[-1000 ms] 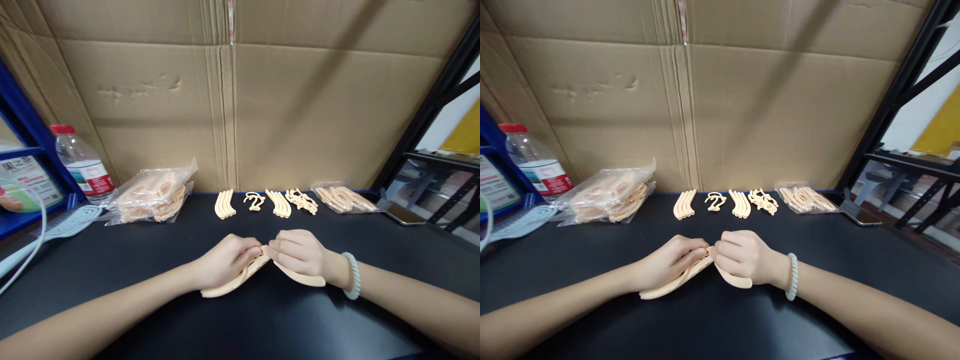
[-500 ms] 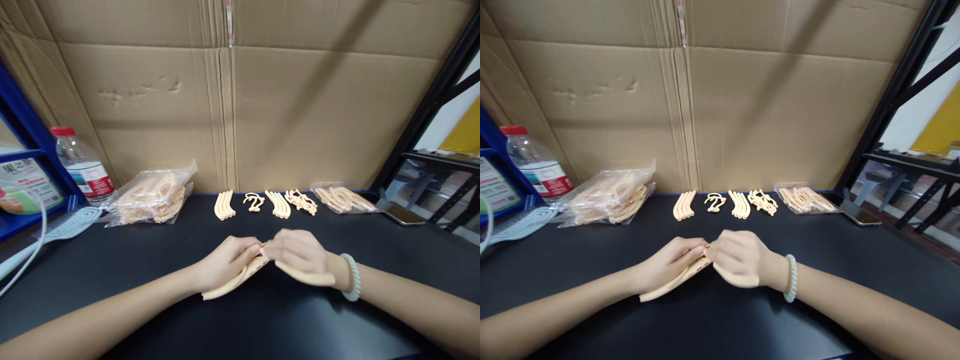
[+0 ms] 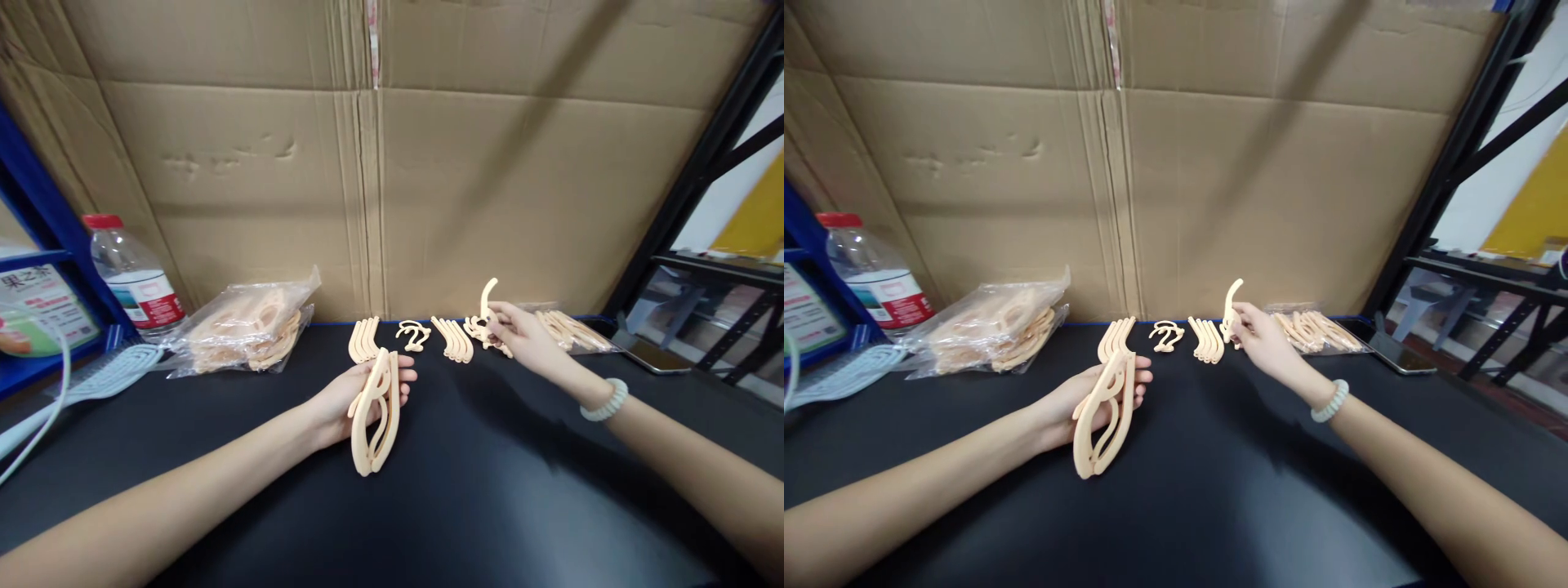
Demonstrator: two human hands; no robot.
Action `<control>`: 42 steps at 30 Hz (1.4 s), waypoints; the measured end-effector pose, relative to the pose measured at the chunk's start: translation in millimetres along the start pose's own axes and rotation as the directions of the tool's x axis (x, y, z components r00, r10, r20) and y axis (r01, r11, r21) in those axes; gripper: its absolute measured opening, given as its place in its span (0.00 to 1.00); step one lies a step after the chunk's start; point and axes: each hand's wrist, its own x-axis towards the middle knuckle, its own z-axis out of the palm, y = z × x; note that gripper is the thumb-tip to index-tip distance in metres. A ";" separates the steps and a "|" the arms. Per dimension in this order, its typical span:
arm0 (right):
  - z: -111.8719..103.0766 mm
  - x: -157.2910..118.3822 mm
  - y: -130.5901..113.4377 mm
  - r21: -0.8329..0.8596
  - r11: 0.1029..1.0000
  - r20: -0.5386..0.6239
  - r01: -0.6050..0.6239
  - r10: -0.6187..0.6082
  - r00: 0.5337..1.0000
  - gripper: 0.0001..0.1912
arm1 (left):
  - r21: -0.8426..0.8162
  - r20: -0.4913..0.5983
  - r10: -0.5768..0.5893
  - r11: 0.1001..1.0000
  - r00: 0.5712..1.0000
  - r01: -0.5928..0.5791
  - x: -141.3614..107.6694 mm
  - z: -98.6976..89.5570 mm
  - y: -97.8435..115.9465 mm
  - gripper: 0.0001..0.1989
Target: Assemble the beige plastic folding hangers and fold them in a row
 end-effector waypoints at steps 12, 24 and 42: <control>-20.2 18.4 54.8 -0.423 0.894 -0.057 -0.151 0.140 0.989 0.20 | -0.055 -0.233 0.021 0.998 0.972 -0.034 -2.4 13.3 0.6 0.15; -0.7 7.8 45.6 -0.512 0.859 -0.121 0.009 -0.082 0.989 0.15 | 0.018 -0.160 0.156 0.988 0.975 -0.155 -8.3 16.5 -5.9 0.14; 55.8 -61.4 -64.9 -0.378 0.336 0.365 0.862 -0.802 0.473 0.07 | 0.420 0.178 0.308 0.835 0.935 -0.355 -14.0 14.4 -21.6 0.14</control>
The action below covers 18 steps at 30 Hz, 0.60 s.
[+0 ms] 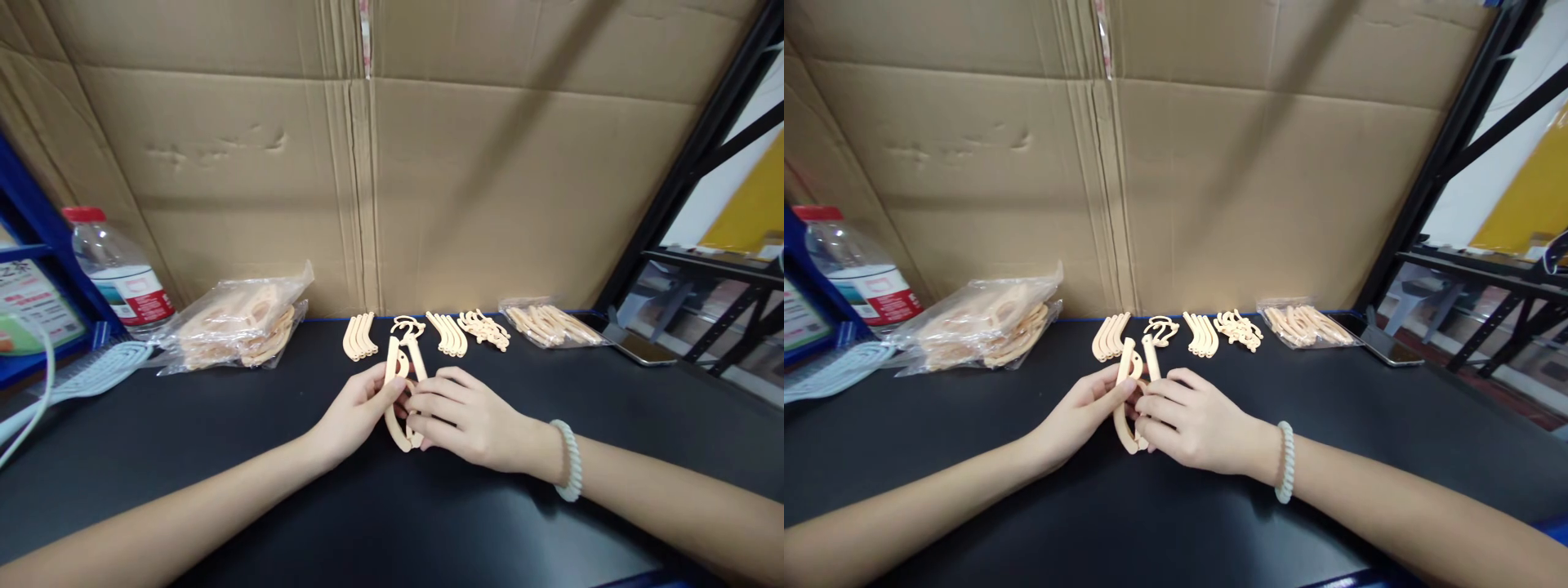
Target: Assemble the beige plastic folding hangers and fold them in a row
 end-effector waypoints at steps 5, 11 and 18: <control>-1.2 -0.1 -2.8 -0.051 0.997 0.054 -0.062 0.065 0.996 0.10 | 0.094 -0.026 -0.003 0.996 1.000 0.005 -1.6 1.5 2.1 0.14; 3.7 -3.2 -2.1 -0.026 0.976 0.184 -0.215 0.216 0.959 0.10 | 0.085 -0.069 -0.011 0.996 0.998 0.017 -3.5 3.1 2.4 0.17; 6.4 -4.2 -3.3 0.008 0.972 0.195 -0.233 0.227 0.954 0.12 | 0.010 -0.053 -0.104 0.994 0.993 0.105 -3.2 2.1 1.2 0.18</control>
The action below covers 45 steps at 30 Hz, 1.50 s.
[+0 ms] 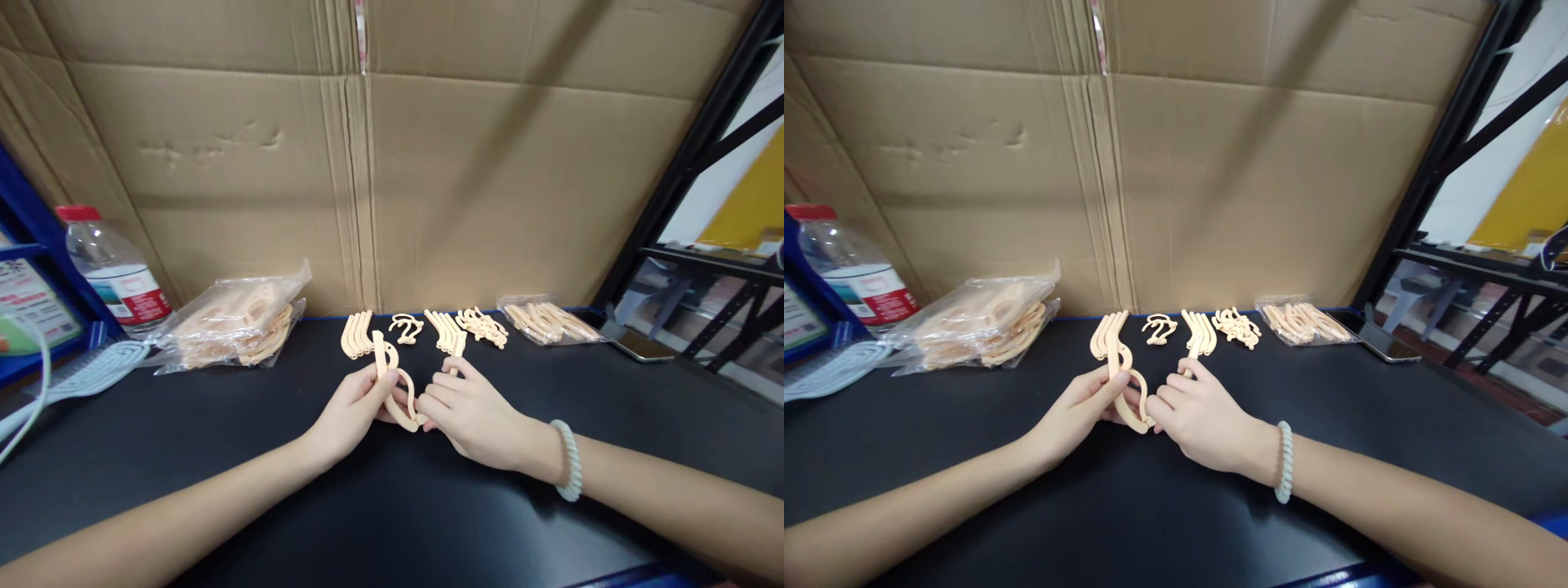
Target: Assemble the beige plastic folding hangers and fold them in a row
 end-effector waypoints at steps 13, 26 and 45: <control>-5.1 0.6 -2.9 -0.034 0.998 -0.082 0.060 -0.062 0.995 0.14 | -0.060 -0.010 -0.036 0.998 0.999 0.035 -0.7 0.5 3.8 0.17; -6.9 -0.5 5.7 0.161 0.987 -0.113 0.000 0.018 0.993 0.10 | -0.133 -0.028 -0.032 0.991 0.999 0.028 -0.9 -2.3 4.8 0.18; 15.8 -29.7 102.9 0.301 0.900 -0.164 -0.315 0.374 0.913 0.08 | -0.144 -0.040 -0.048 0.989 0.998 0.042 -0.5 -2.2 2.4 0.16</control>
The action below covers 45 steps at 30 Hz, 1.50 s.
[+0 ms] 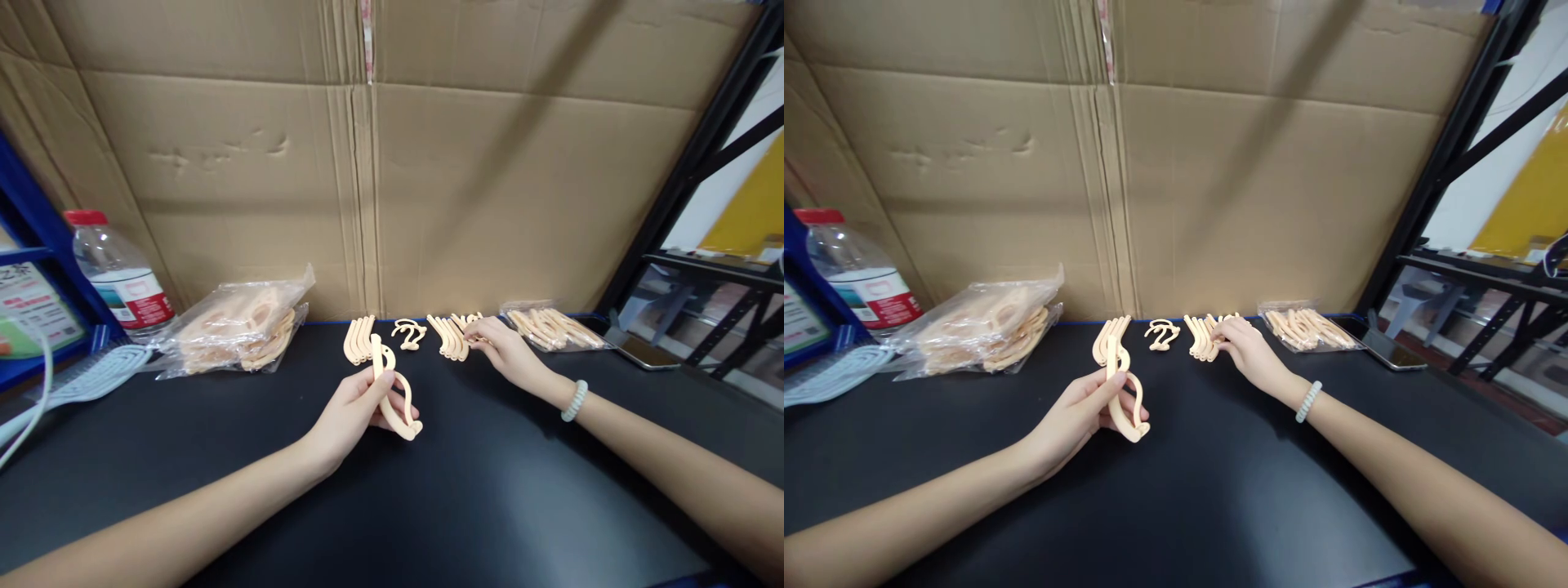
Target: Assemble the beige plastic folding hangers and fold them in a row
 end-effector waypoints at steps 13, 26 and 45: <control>5.2 -2.5 1.7 -0.155 0.988 0.124 -0.003 0.023 0.992 0.11 | 0.013 -0.001 -0.002 1.000 1.000 0.002 0.8 -1.0 -0.8 0.17; 6.1 -3.9 -0.7 -0.221 0.975 0.179 0.012 0.028 0.983 0.12 | 0.016 -0.001 0.000 1.000 1.000 0.000 0.6 -0.2 0.5 0.18; 3.1 -2.8 -21.3 -0.354 0.934 0.218 0.036 0.046 0.975 0.10 | 0.009 0.013 0.003 1.000 1.000 -0.003 1.9 -1.4 -2.1 0.17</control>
